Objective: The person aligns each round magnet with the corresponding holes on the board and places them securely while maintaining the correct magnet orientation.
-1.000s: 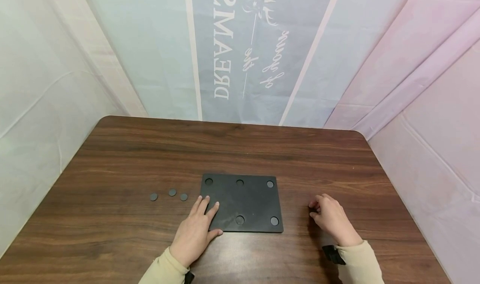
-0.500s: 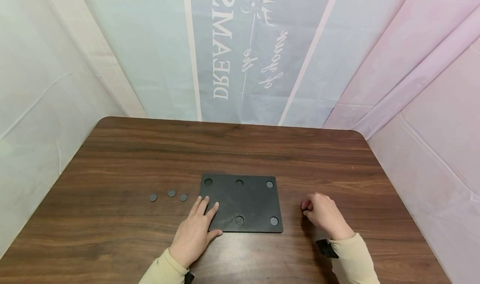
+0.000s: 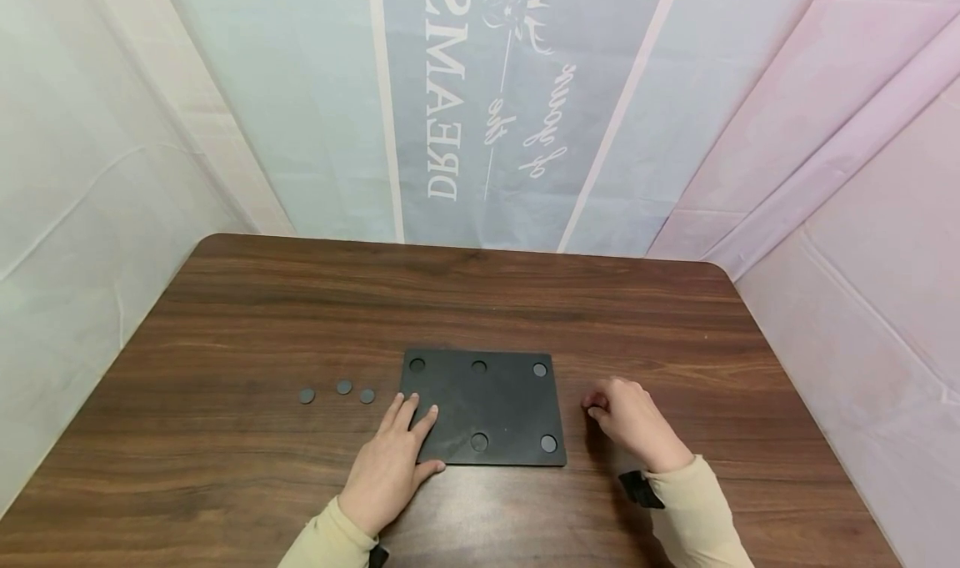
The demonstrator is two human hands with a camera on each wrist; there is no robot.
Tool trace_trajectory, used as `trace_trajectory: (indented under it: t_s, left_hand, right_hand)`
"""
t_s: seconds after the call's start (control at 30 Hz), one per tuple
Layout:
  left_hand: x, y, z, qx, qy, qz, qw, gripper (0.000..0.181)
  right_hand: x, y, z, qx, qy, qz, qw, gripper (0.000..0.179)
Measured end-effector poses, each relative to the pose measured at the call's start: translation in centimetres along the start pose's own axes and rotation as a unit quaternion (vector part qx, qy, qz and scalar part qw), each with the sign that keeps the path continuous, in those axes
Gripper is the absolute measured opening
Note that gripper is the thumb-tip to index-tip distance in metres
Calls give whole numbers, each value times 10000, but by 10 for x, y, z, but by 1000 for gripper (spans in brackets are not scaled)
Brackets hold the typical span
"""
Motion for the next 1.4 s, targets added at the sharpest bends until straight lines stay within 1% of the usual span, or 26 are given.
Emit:
trace_trajectory:
  t_s: [0.07, 0.23, 0.4, 0.6, 0.8, 1.03, 1.23, 1.4]
  left_hand:
    - [0, 1, 0, -18, -1, -18, 10000, 65]
    - [0, 3, 1, -55, -1, -54, 10000, 65]
    - [0, 6, 2, -112, 4, -34, 9999, 66]
    - [0, 6, 1, -139, 18, -26, 9999, 65]
    - [0, 6, 2, -88, 5, -5, 10000, 65]
    - [0, 7, 2, -87, -13, 7, 10000, 64]
    - [-1, 5, 2, -62, -14, 16, 10000, 65]
    - [-1, 4, 2, -47, -35, 3, 10000, 65]
  right_hand:
    - [4, 0, -4, -52, -118, -1, 9999, 17]
    - [14, 1, -13, -24, -338, -73, 9994, 20]
    - [23, 2, -19, -102, -496, -107, 9987, 22]
    - [35, 4, -28, -18, -627, -160, 9979, 22]
    - [44, 10, -34, 187, -677, -438, 9966, 19]
    - [54, 18, -43, 139, -852, -682, 9939, 18]
    - [60, 23, -52, 218, -1186, -1049, 9871, 16]
    - [65, 27, -60, 308, -1310, -1243, 9831, 15]
Point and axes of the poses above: each hand's wrist, its own z-axis away from the middle knuckle, its own y-axis out of the palm, x = y × z, the point moved 1 cm from there along -z, towards the middle knuckle, and after that the axes turned 6 degrees about x, right-handed, at the moved point
